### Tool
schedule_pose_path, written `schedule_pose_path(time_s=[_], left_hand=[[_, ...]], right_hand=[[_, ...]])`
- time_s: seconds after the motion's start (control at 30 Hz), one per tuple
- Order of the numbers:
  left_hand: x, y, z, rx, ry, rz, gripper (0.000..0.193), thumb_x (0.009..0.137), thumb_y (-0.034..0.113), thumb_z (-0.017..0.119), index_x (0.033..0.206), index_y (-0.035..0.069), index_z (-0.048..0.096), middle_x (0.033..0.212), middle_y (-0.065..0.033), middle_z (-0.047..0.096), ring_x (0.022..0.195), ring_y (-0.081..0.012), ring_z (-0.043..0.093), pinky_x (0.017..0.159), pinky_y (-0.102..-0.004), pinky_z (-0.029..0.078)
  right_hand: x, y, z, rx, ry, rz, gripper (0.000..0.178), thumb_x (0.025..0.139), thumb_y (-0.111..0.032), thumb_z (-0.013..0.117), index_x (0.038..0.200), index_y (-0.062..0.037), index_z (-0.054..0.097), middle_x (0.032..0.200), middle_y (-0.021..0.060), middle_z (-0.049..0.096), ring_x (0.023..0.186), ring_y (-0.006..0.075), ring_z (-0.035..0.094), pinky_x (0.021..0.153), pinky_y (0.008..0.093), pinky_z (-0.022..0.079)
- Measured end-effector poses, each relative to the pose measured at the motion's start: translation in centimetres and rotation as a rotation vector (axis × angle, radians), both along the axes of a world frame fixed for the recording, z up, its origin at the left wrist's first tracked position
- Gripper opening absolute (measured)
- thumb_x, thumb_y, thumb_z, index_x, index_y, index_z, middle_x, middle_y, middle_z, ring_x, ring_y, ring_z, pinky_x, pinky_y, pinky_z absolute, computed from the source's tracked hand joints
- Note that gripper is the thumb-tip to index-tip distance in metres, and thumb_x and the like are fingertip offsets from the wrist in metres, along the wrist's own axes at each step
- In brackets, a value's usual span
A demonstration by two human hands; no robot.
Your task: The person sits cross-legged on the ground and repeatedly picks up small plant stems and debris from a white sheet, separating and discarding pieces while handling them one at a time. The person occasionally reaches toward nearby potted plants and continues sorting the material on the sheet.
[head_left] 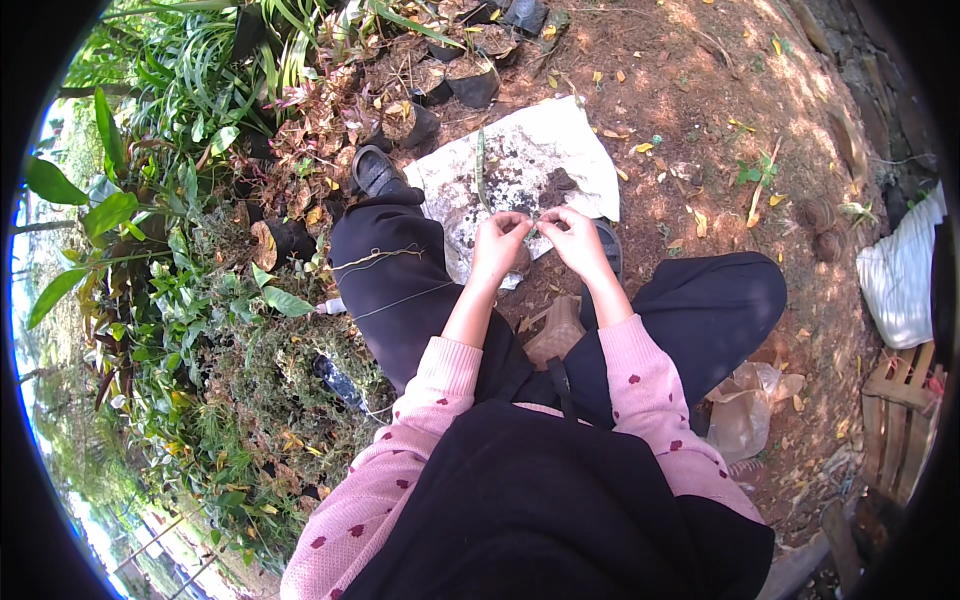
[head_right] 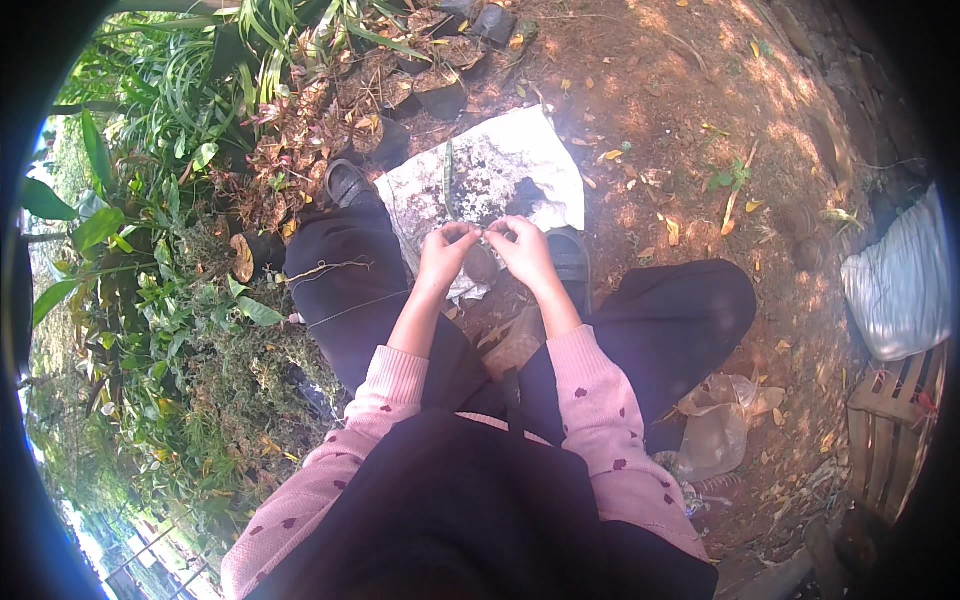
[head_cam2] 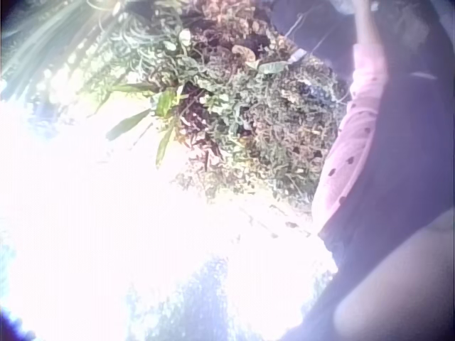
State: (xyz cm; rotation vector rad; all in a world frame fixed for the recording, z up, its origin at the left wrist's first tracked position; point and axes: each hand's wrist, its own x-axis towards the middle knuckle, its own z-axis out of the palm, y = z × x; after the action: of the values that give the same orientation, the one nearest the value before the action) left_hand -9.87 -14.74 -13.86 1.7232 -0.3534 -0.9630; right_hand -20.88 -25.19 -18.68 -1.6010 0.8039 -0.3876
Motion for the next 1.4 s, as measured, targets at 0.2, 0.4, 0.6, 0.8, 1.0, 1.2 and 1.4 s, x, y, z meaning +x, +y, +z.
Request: schedule_pose_path(time_s=[0.2, 0.4, 0.6, 0.8, 1.0, 1.2, 1.4], left_hand=[[0.1, -0.1, -0.1, 0.017, 0.007, -0.029, 0.023, 0.081, 0.017, 0.066, 0.092, -0.003, 0.066, 0.089, -0.008, 0.066, 0.082, -0.0122, 0.058, 0.077, -0.027, 0.045], [0.4, 0.1, -0.9, 0.0, 0.015, -0.031, 0.022, 0.081, 0.017, 0.064, 0.093, -0.002, 0.066, 0.084, -0.006, 0.066, 0.079, -0.011, 0.058, 0.074, -0.025, 0.044], [0.0, -0.1, -0.1, -0.091, 0.015, 0.037, 0.022, 0.082, 0.018, 0.063, 0.094, 0.0, 0.066, 0.086, -0.0029, 0.065, 0.076, -0.0108, 0.057, 0.071, -0.0242, 0.043], [-0.1, -0.2, -0.1, -0.142, 0.0, 0.007, 0.019, 0.083, 0.017, 0.062, 0.094, 0.001, 0.066, 0.086, -0.0023, 0.064, 0.077, -0.0078, 0.055, 0.07, -0.0226, 0.042], [-0.1, -0.2, 0.0, -0.102, 0.049, 0.025, 0.016, 0.083, 0.015, 0.062, 0.09, 0.001, 0.065, 0.081, -0.0004, 0.062, 0.072, -0.0059, 0.052, 0.066, -0.0217, 0.04], [0.1, -0.1, 0.1, -0.045, 0.08, 0.024, 0.014, 0.081, 0.014, 0.058, 0.087, 0.002, 0.063, 0.078, 0.0011, 0.06, 0.07, -0.0056, 0.051, 0.065, -0.0208, 0.039], [0.0, -0.3, -0.8, -0.139, 0.039, 0.072, 0.011, 0.081, 0.009, 0.058, 0.083, -0.001, 0.062, 0.078, -0.0006, 0.061, 0.071, -0.0064, 0.053, 0.066, -0.0213, 0.043]], right_hand=[[-0.1, -0.2, -0.4, -0.053, 0.017, 0.038, 0.019, 0.085, -0.015, 0.059, 0.092, 0.0015, 0.063, 0.085, 0.0083, 0.061, 0.077, 0.0142, 0.057, 0.069, 0.0273, 0.045], [0.2, 0.0, 1.4, 0.277, -0.022, -0.024, 0.015, 0.09, -0.01, 0.052, 0.095, -0.0003, 0.062, 0.083, -0.0003, 0.06, 0.077, 0.0067, 0.053, 0.07, 0.0218, 0.041], [-0.1, -0.4, 2.2, 0.456, -0.092, -0.036, 0.015, 0.09, -0.013, 0.054, 0.095, -0.0015, 0.063, 0.085, -0.001, 0.061, 0.078, 0.006, 0.052, 0.071, 0.0209, 0.041], [0.1, 0.0, 2.3, 0.417, -0.088, -0.021, 0.015, 0.089, -0.011, 0.055, 0.094, -0.0002, 0.064, 0.088, 0.0012, 0.063, 0.084, 0.0073, 0.055, 0.075, 0.0226, 0.043], [0.4, 0.5, 2.0, 0.332, -0.104, -0.018, 0.013, 0.087, -0.01, 0.056, 0.092, -0.0011, 0.063, 0.086, 0.0015, 0.063, 0.083, 0.0068, 0.055, 0.075, 0.0221, 0.043], [0.3, 0.2, 2.0, 0.359, -0.126, -0.027, 0.009, 0.091, -0.008, 0.051, 0.094, -0.0042, 0.059, 0.083, -0.0029, 0.056, 0.079, 0.0051, 0.05, 0.07, 0.0195, 0.039], [0.3, 0.1, 2.3, 0.318, -0.125, -0.123, 0.007, 0.09, -0.008, 0.053, 0.094, -0.0055, 0.058, 0.083, -0.0031, 0.056, 0.076, 0.0057, 0.05, 0.069, 0.0201, 0.039]])
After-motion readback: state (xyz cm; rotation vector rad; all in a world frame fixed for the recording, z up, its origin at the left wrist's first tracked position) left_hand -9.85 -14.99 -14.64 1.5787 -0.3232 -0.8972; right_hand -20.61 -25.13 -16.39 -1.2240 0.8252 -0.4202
